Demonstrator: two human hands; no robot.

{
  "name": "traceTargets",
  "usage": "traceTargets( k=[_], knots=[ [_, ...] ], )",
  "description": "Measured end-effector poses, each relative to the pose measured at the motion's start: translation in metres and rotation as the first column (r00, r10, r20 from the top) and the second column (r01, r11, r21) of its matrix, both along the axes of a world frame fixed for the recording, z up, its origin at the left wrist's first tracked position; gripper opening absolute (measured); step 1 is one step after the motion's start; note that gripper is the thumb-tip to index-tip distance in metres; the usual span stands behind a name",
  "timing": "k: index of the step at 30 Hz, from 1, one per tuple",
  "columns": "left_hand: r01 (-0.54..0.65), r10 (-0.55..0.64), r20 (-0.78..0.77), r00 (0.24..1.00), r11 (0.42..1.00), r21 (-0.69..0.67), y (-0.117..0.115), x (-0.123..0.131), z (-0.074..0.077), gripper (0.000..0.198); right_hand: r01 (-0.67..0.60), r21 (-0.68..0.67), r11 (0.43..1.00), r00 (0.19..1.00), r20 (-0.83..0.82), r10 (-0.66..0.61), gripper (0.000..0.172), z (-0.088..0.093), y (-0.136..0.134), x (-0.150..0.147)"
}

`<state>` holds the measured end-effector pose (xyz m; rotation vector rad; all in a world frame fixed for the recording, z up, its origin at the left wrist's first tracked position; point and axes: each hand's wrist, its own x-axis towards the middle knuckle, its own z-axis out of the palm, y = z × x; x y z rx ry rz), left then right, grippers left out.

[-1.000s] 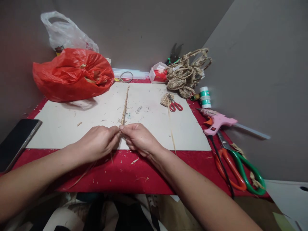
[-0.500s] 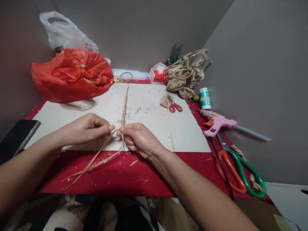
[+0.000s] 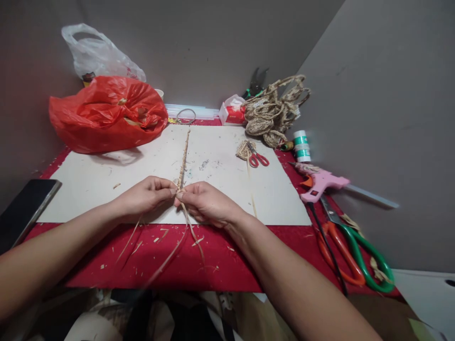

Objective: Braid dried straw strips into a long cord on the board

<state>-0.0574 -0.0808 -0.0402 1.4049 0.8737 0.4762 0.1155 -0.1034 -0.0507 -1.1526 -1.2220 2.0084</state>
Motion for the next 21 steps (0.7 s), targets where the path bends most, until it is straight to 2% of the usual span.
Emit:
traceTargets(
  k=[3, 7, 10, 13, 18, 20, 21],
  knots=[
    [0.014, -0.003, -0.085, 0.996, 0.992, 0.124, 0.003, -0.001, -0.006, 0.021, -0.045, 0.156, 0.987, 0.984, 0.179, 0.016, 0.023, -0.001, 0.001, 0.0],
    [-0.022, 0.032, -0.067, 0.997, 0.99, 0.141, 0.003, 0.0, -0.012, 0.023, -0.146, 0.38, 0.914, 0.896, 0.442, -0.041, 0.021, 0.0, 0.001, -0.001],
    [-0.041, 0.047, -0.044, 0.998, 0.991, 0.13, 0.002, 0.001, -0.015, 0.022, -0.207, 0.412, 0.887, 0.84, 0.54, -0.055, 0.021, 0.003, 0.0, -0.003],
    [-0.072, 0.09, -0.095, 0.991, 0.982, 0.175, 0.002, 0.001, -0.016, 0.02, -0.255, 0.428, 0.867, 0.817, 0.575, -0.044, 0.021, 0.007, -0.002, -0.005],
    [-0.131, 0.161, -0.13, 0.978, 0.969, 0.211, 0.002, 0.001, -0.018, 0.023, -0.394, 0.496, 0.774, 0.763, 0.646, -0.025, 0.03, 0.015, -0.004, 0.003],
    [-0.146, 0.169, -0.114, 0.979, 0.972, 0.185, 0.003, 0.0, -0.019, 0.025, -0.389, 0.51, 0.768, 0.74, 0.669, -0.07, 0.031, 0.021, 0.001, 0.016],
    [-0.154, 0.175, -0.113, 0.978, 0.973, 0.173, 0.003, -0.001, -0.019, 0.025, -0.353, 0.531, 0.771, 0.716, 0.683, -0.143, 0.031, 0.024, 0.005, 0.024]
  ],
)
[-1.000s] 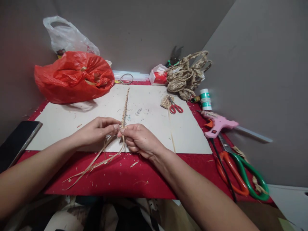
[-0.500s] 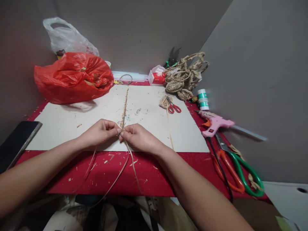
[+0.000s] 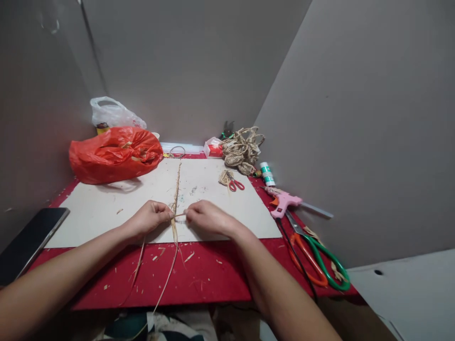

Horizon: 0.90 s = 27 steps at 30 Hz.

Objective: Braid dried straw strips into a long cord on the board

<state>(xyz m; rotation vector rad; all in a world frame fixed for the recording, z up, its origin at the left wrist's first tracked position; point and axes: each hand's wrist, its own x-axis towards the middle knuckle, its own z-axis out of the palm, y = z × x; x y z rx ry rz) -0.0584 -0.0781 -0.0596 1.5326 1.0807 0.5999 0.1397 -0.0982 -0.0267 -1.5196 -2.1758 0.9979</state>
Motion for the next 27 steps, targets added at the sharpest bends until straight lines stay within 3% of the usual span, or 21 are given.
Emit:
traceTargets(
  k=[2, 4, 5, 8, 11, 14, 17, 20, 23, 25, 27],
  knots=[
    [-0.007, 0.007, -0.001, 1.0, 1.0, -0.026, 0.001, -0.001, 0.0, 0.025, 0.224, 0.181, 0.958, 0.964, 0.102, -0.245, 0.033, 0.006, 0.012, 0.02],
    [-0.009, 0.009, -0.009, 1.0, 0.999, -0.054, 0.001, -0.001, 0.0, 0.024, 0.447, 0.375, 0.812, 0.794, 0.252, -0.553, 0.032, 0.007, 0.028, 0.039],
    [-0.008, 0.007, -0.008, 1.0, 0.998, -0.065, 0.001, -0.002, 0.001, 0.023, 0.504, 0.421, 0.754, 0.698, 0.315, -0.643, 0.032, 0.005, 0.035, 0.047],
    [-0.003, 0.003, 0.0, 1.0, 0.996, -0.089, 0.002, -0.002, 0.003, 0.021, 0.599, 0.408, 0.689, 0.548, 0.418, -0.724, 0.029, -0.008, 0.054, 0.062],
    [-0.007, 0.008, 0.001, 1.0, 0.995, -0.102, 0.0, -0.002, 0.007, 0.02, 0.646, 0.376, 0.664, 0.535, 0.398, -0.745, 0.023, -0.021, 0.062, 0.068],
    [-0.019, 0.02, 0.006, 1.0, 0.993, -0.114, -0.002, -0.002, 0.012, 0.021, 0.661, 0.336, 0.671, 0.575, 0.349, -0.74, 0.017, -0.022, 0.057, 0.072],
    [-0.028, 0.029, 0.007, 1.0, 0.991, -0.13, -0.003, -0.002, 0.014, 0.022, 0.638, 0.272, 0.72, 0.671, 0.261, -0.694, 0.013, -0.014, 0.042, 0.071],
    [-0.019, 0.022, 0.017, 1.0, 0.99, -0.138, -0.002, -0.002, 0.014, 0.024, 0.612, 0.018, 0.791, 0.788, -0.099, -0.608, 0.015, -0.006, 0.023, 0.062],
    [-0.008, 0.011, 0.022, 1.0, 0.991, -0.135, -0.001, -0.002, 0.011, 0.024, 0.476, -0.251, 0.843, 0.713, -0.45, -0.537, 0.027, -0.002, 0.007, 0.044],
    [-0.005, 0.008, 0.022, 1.0, 0.991, -0.131, 0.0, -0.002, 0.01, 0.023, 0.436, -0.271, 0.858, 0.71, -0.483, -0.513, 0.026, -0.001, 0.0, 0.03],
    [0.0, 0.004, 0.029, 1.0, 0.992, -0.124, 0.0, -0.003, 0.009, 0.024, 0.451, -0.2, 0.87, 0.73, -0.478, -0.488, 0.025, 0.0, -0.005, 0.015]
  ],
)
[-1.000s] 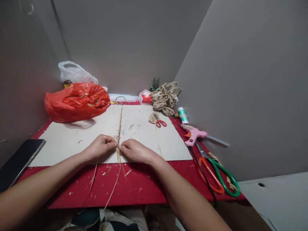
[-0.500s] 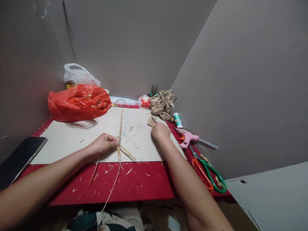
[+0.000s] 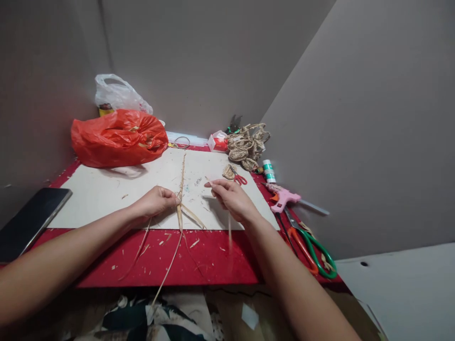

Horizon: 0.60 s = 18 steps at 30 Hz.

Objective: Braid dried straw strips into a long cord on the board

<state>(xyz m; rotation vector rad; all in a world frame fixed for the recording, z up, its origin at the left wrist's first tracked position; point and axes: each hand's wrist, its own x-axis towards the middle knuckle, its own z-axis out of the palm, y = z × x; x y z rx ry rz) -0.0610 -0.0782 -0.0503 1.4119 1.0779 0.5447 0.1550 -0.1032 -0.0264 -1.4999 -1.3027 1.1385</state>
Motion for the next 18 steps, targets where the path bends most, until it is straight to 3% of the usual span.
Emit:
traceTargets(
  k=[3, 5, 9, 13, 18],
  knots=[
    [0.006, -0.007, 0.017, 1.0, 1.0, 0.012, 0.0, -0.001, -0.002, 0.027, -0.027, 0.067, 0.997, 0.997, 0.079, 0.022, 0.033, 0.001, -0.01, -0.019],
    [0.007, -0.008, 0.03, 1.0, 1.0, 0.022, 0.0, -0.002, -0.004, 0.028, -0.107, 0.021, 0.994, 0.99, 0.098, 0.104, 0.037, 0.001, -0.019, -0.029],
    [-0.006, 0.005, 0.048, 0.999, 0.999, 0.034, 0.0, -0.002, -0.005, 0.027, -0.225, -0.023, 0.974, 0.963, 0.148, 0.226, 0.03, -0.001, -0.037, -0.044],
    [-0.018, 0.017, 0.047, 0.999, 1.0, 0.022, -0.001, -0.001, -0.004, 0.025, -0.241, 0.106, 0.965, 0.895, 0.409, 0.178, 0.028, -0.009, -0.041, -0.049],
    [0.003, -0.004, 0.051, 0.999, 1.0, 0.019, -0.001, -0.002, -0.002, 0.022, -0.224, 0.117, 0.967, 0.794, 0.598, 0.111, 0.025, -0.017, -0.033, -0.049]
  ],
)
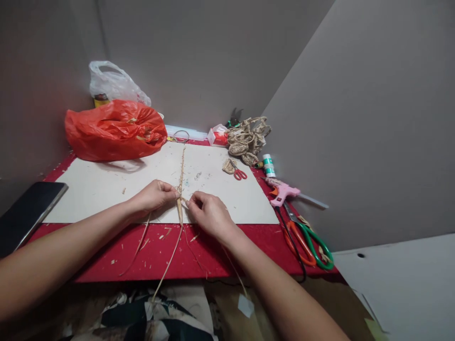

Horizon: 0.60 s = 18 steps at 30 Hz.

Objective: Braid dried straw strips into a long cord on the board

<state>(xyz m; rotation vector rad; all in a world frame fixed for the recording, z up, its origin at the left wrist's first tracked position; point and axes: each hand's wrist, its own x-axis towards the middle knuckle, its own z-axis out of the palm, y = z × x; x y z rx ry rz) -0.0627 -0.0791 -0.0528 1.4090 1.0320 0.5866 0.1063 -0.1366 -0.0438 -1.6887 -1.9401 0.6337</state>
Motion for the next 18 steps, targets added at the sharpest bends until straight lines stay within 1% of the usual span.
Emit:
traceTargets(
  k=[2, 5, 8, 13, 18],
  knots=[
    [0.003, -0.003, 0.003, 1.0, 1.0, 0.001, 0.0006, -0.0003, -0.0004, 0.022, 0.013, 0.008, 1.0, 1.0, 0.02, -0.013, 0.025, -0.0014, 0.0023, 0.0001],
    [0.009, -0.009, 0.001, 1.0, 1.0, 0.008, 0.0017, -0.0002, -0.0016, 0.02, -0.003, 0.0, 1.0, 1.0, 0.017, 0.003, 0.026, -0.0021, 0.0041, -0.0004],
    [0.002, -0.002, 0.003, 1.0, 1.0, 0.009, 0.0024, 0.0002, -0.0017, 0.02, -0.01, -0.015, 1.0, 1.0, -0.01, 0.009, 0.027, -0.0031, 0.0052, -0.0012],
    [0.002, -0.002, -0.001, 1.0, 1.0, 0.002, 0.0018, 0.0006, 0.0015, 0.019, 0.017, -0.031, 0.999, 0.999, -0.034, -0.018, 0.026, -0.0058, 0.0078, -0.0037],
    [0.002, -0.002, 0.008, 1.0, 1.0, 0.0, 0.0014, 0.0011, 0.0009, 0.019, -0.001, -0.035, 0.999, 0.996, -0.088, -0.002, 0.027, -0.0043, 0.0101, -0.0049]
  ],
)
